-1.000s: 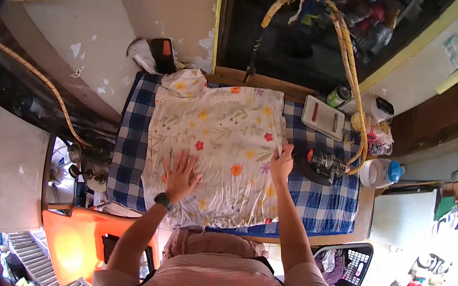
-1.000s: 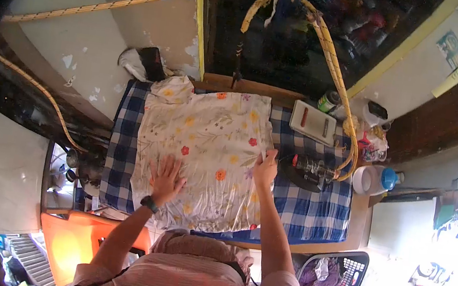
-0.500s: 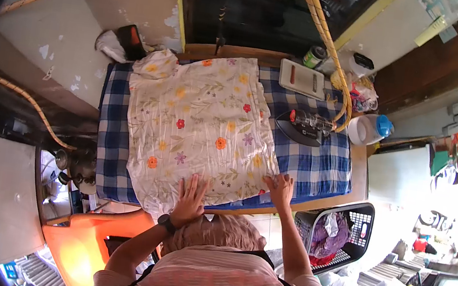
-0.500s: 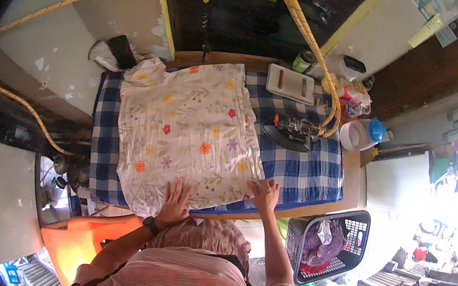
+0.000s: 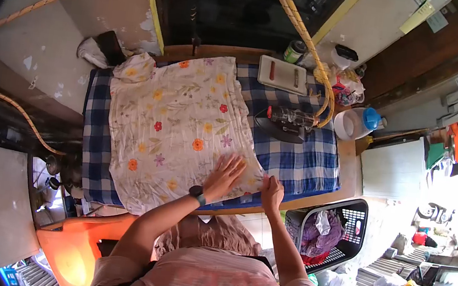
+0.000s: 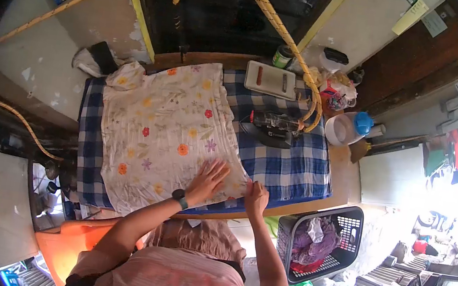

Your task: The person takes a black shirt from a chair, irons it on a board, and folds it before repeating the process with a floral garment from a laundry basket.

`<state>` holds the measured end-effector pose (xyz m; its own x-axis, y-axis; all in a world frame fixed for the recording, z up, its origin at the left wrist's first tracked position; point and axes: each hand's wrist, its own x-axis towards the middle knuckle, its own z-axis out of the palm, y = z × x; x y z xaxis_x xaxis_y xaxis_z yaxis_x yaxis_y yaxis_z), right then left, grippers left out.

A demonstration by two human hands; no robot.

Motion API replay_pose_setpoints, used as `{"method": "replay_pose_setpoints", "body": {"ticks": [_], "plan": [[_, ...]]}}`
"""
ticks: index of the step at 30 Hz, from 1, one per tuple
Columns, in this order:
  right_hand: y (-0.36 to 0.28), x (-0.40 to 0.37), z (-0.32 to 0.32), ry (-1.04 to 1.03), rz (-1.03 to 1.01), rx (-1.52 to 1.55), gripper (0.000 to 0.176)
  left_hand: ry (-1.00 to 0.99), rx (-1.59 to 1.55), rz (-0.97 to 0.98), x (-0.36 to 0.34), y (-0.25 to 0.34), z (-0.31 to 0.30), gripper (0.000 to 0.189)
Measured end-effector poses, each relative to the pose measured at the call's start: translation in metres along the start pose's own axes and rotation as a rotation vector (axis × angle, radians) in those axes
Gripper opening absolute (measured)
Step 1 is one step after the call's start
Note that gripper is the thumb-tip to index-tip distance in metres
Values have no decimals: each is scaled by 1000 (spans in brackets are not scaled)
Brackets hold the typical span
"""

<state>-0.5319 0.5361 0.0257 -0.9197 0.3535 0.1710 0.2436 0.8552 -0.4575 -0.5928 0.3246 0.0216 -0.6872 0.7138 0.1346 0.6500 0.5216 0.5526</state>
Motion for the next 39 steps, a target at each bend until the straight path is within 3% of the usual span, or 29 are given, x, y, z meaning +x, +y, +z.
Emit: {"method": "replay_pose_setpoints", "body": {"ticks": [2, 4, 6, 8, 9, 12, 16, 17, 19, 20, 21, 24, 26, 29, 30, 32, 36, 38, 39], "plan": [[0, 2, -5, -8, 55, 22, 35, 78, 54, 0, 17, 14, 4, 55], [7, 6, -8, -5, 35, 215, 32, 16, 199, -29, 18, 22, 2, 55], [16, 0, -5, 23, -64, 174, 23, -5, 285, -51, 15, 20, 3, 55], [33, 1, 3, -22, -243, 86, 10, -170, 283, 199, 18, 12, 13, 55], [44, 1, 8, -41, -359, -10, 12, -169, 321, 223, 21, 19, 4, 54], [33, 27, -9, -244, -607, -59, 22, -125, 345, 198, 21, 25, 12, 52], [-14, 147, -52, 35, -863, -134, 54, 33, 272, 118, 22, 51, 30, 55], [-41, 183, -83, 26, -830, -221, 58, 26, 246, 115, 24, 58, 37, 54], [-32, 259, -82, -259, -803, -356, 61, 113, 334, 150, 29, 70, 43, 54], [-35, 308, -79, -719, -826, -353, 61, 107, 318, 90, 24, 76, 54, 54], [-28, 317, -68, -664, -1013, -252, 58, 114, 284, 57, 27, 77, 67, 50], [-40, 317, -60, -815, -901, -308, 57, 131, 334, 41, 34, 76, 87, 37], [-40, 319, -56, -1114, -308, -74, 60, 118, 332, 18, 41, 77, 87, 34], [-60, 302, -63, -1035, -123, -26, 69, 111, 284, -33, 48, 82, 88, 29], [-69, 286, -64, -1035, -130, -33, 69, 106, 234, -77, 50, 83, 88, 26], [-86, 241, -64, -511, -466, -144, 73, 199, 328, -60, 49, 90, 86, 25], [-135, 189, -76, -793, -613, 6, 72, 171, 323, -25, 45, 96, 92, 26], [-152, 148, -41, -874, -660, -39, 64, 135, 327, -8, 49, 104, 91, 26], [-153, 129, -13, -913, -731, -36, 56, 178, 281, -95, 51, 111, 92, 15]]}}
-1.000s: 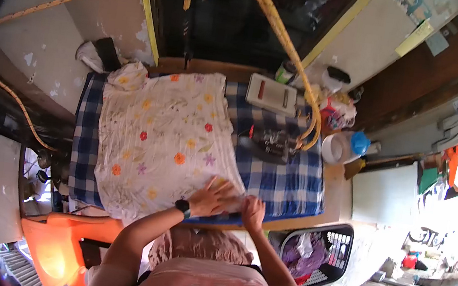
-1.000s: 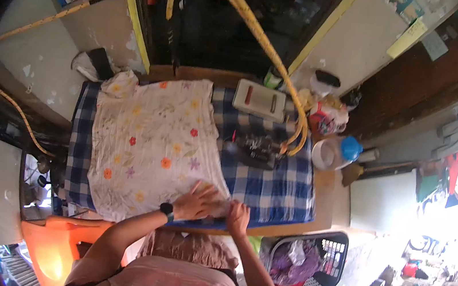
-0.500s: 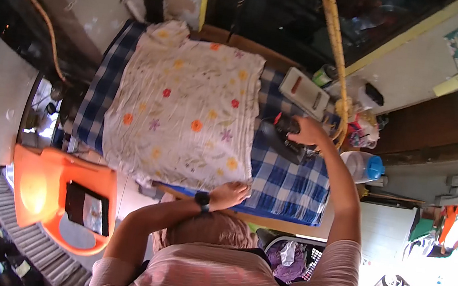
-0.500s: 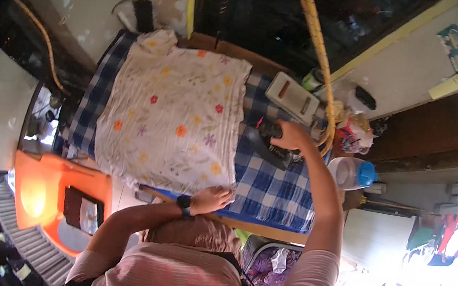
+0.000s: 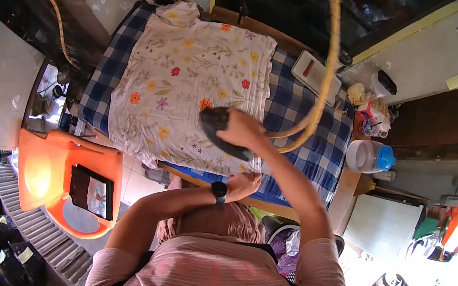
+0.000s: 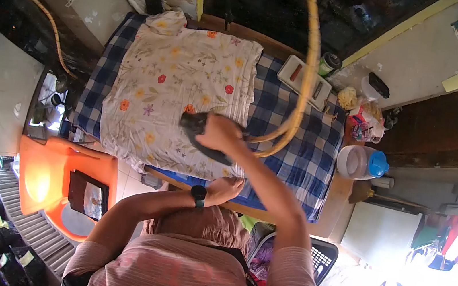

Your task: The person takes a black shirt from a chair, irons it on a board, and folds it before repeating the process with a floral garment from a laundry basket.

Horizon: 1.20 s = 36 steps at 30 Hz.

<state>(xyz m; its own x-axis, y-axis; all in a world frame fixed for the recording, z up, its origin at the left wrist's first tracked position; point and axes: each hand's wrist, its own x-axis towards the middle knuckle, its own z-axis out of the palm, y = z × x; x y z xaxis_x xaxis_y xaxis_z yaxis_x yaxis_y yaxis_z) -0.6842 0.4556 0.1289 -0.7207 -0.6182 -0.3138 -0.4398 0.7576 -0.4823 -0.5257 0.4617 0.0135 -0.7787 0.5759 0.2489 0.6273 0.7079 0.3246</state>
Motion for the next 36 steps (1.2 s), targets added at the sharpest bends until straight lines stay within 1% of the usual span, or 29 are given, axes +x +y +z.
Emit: {"method": "replay_pose_setpoints", "body": {"ticks": [1, 2, 3, 4, 5, 6, 7, 8, 9, 10, 12, 14, 15, 16, 17, 18, 19, 20, 21, 22, 23, 25, 27, 29, 31, 32, 34, 35, 36], "plan": [[-17, 2, 7, -34, 16, -16, 51, 28, -36, -97, -1, 5, -2, 6], [-27, 0, 13, -16, 18, 19, 51, 7, -321, -153, -4, 11, -16, 9], [-32, -3, 21, -9, -41, 84, 52, -17, -602, -204, -10, 17, -34, 13], [-35, -10, 34, 20, -56, 48, 53, -217, -651, -53, -24, 16, -56, 18], [-37, -19, 44, 52, -67, 8, 54, -671, -820, 50, -9, 8, -126, 24], [-39, -31, 48, 30, -51, 26, 55, -696, -907, 107, 0, 6, -178, 20], [-39, -44, 51, 7, -35, 42, 56, -672, -1083, 119, 4, -6, -217, 20], [-37, -57, 54, 12, -31, 56, 57, -644, -1257, 130, 5, -24, -240, 20], [-34, -70, 56, 14, -25, 74, 58, -460, -1493, 61, 1, -44, -248, 20], [-34, -79, 56, 27, -12, 79, 58, -464, -1416, -172, 12, -70, -272, 17], [-35, -91, 53, -60, 143, 93, 67, -136, -682, -331, 41, -105, -263, 15], [-35, -101, 46, -12, 193, 110, 65, -1, -557, -254, 72, -143, -198, 16], [-36, -104, 45, 23, 231, 122, 63, -3, -519, -103, 81, -157, -155, 17], [-34, -102, 51, 9, 232, 96, 67, -6, -479, 51, 89, -166, -118, 20], [-31, -103, 54, 18, 246, 106, 67, -147, -461, 87, 94, -164, -96, 26], [-26, -105, 55, 10, 156, 111, 70, -114, -319, 106, 95, -162, -66, 23], [-20, -106, 55, 3, 67, 116, 73, -126, -322, 125, 102, -157, -69, 23], [-15, -107, 56, 14, 84, 125, 73, -257, -230, 153, 108, -153, -72, 19], [-8, -107, 56, -29, -40, 78, 76, -387, -137, 181, 111, -150, -76, 15], [-9, -106, 50, -72, -163, 31, 79, -232, -148, 263, 113, -151, -73, 6], [-11, -104, 45, -63, -146, 43, 79, -245, -154, 281, 116, -154, -70, 6], [-15, -104, 36, -85, -136, 49, 66, -222, -267, 474, 128, -160, -66, 4], [-21, -104, 45, -85, -74, 94, 67, -265, -230, 512, 133, -159, -64, 7], [-32, -104, 50, 2, 60, 122, 69, -294, -184, 550, 144, -161, -62, 9], [-44, -102, 70, 80, 189, 182, 80, -463, -351, 519, 150, -163, -60, 11], [-52, -100, 75, 109, 236, 212, 80, -468, -356, 534, 154, -165, -58, 11], [-67, -97, 76, 142, 339, 266, 80, -358, -409, 547, 156, -170, -50, 5], [-71, -99, 70, 149, 349, 269, 80, -300, -433, 551, 159, -173, -46, 11], [-74, -101, 64, 151, 423, 293, 79, -230, -384, 619, 164, -177, -39, 15]]}}
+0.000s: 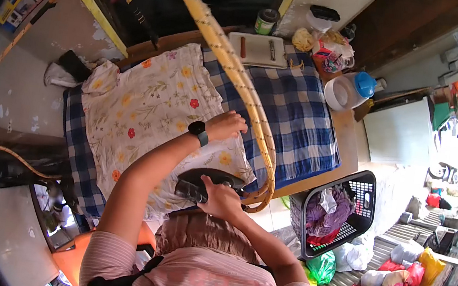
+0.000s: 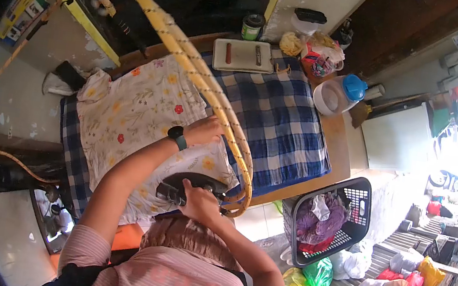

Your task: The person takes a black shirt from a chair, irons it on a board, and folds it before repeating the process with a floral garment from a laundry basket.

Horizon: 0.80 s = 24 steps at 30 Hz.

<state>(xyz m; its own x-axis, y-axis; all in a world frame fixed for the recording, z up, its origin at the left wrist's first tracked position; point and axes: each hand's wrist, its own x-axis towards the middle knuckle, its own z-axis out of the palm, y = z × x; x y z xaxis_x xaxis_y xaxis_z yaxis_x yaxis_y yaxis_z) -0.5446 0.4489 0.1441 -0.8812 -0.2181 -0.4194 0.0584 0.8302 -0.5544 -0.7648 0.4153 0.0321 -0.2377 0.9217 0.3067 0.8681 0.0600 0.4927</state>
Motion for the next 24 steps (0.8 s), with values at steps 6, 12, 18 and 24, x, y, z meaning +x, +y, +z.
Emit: {"method": "replay_pose_setpoints", "body": {"ticks": [6, 12, 18, 24], "plan": [[54, -2, -9, 293, 244, 95, 69, -222, 96, -142, 6, 13, -27, 15], [80, -3, -46, 376, 497, 298, 55, -314, 295, -3, -3, -34, -27, 21], [83, 13, -44, 405, 381, 248, 57, -352, 518, -64, 9, -50, -50, 5], [66, 38, -56, 245, 276, 102, 57, -247, 506, -89, 12, -64, -65, 6]]}}
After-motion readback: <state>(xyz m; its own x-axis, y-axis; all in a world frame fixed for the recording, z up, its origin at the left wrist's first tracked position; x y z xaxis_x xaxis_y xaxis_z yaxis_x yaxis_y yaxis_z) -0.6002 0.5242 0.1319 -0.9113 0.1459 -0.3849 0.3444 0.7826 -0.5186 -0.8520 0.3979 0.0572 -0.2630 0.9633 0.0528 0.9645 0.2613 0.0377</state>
